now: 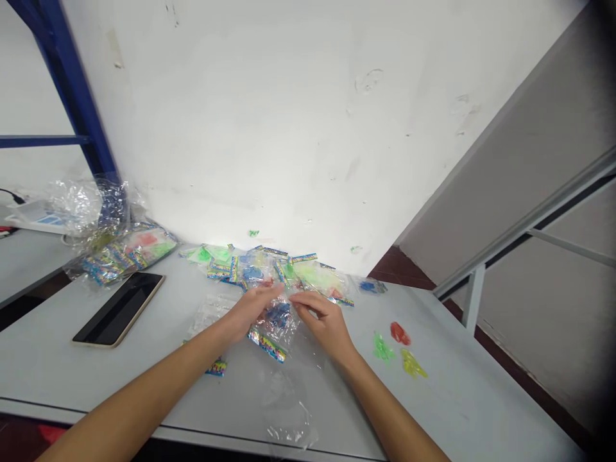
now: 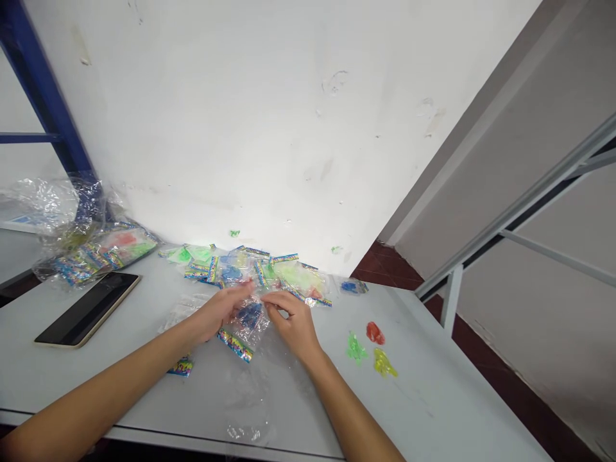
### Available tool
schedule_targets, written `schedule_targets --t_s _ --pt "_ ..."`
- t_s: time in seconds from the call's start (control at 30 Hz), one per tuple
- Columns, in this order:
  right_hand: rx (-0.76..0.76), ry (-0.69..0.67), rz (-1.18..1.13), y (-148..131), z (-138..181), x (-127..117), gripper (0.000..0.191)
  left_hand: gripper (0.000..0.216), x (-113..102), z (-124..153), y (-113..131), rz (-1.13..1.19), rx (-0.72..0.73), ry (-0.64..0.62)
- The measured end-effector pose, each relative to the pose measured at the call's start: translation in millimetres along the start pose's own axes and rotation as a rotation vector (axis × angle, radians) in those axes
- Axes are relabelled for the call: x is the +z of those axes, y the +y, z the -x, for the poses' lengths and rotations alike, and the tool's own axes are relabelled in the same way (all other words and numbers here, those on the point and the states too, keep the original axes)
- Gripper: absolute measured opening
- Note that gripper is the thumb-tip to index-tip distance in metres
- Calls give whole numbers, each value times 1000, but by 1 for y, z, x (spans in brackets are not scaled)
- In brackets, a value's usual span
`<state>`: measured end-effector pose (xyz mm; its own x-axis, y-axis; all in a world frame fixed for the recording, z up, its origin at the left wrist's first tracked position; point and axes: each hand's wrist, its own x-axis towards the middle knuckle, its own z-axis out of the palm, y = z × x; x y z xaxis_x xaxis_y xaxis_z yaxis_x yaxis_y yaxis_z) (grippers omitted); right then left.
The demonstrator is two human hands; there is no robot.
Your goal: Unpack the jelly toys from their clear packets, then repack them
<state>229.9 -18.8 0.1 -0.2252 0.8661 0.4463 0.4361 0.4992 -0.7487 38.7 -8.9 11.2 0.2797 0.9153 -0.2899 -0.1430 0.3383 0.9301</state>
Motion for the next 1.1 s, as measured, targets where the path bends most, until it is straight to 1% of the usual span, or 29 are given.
schedule_targets --t_s 0.1,0.17,0.23,0.33,0.4,0.47,0.57,0.73,0.87,1.1 --pt "-14 -42 13 -4 1 -1 22 50 -1 0 -2 -82 41 -6" --pt "25 -78 -33 -7 2 -1 21 49 -2 -1 -4 -69 40 -3" --pt "122 -85 -153 -9 2 0 24 48 -3 -3 -5 -66 41 -5" --pt "300 -44 -343 -8 0 3 38 43 -3 -5 -6 -102 59 -15" --pt "373 -41 -375 -7 -2 4 39 41 -4 -5 -5 -125 68 -21" --pt "411 -73 -370 -4 -4 4 35 39 -4 -5 -6 -141 98 -28" --pt "437 -117 -389 -1 -6 3 34 37 -5 -5 -8 -164 148 -34" --pt "430 -148 -389 -2 -6 3 33 35 -5 -8 -12 -197 206 -8" --pt "430 -156 -360 -5 -6 3 33 34 -6 -8 -10 -221 204 15" --pt "471 -185 -400 -1 -5 4 33 29 -5 -7 -8 -211 209 16"
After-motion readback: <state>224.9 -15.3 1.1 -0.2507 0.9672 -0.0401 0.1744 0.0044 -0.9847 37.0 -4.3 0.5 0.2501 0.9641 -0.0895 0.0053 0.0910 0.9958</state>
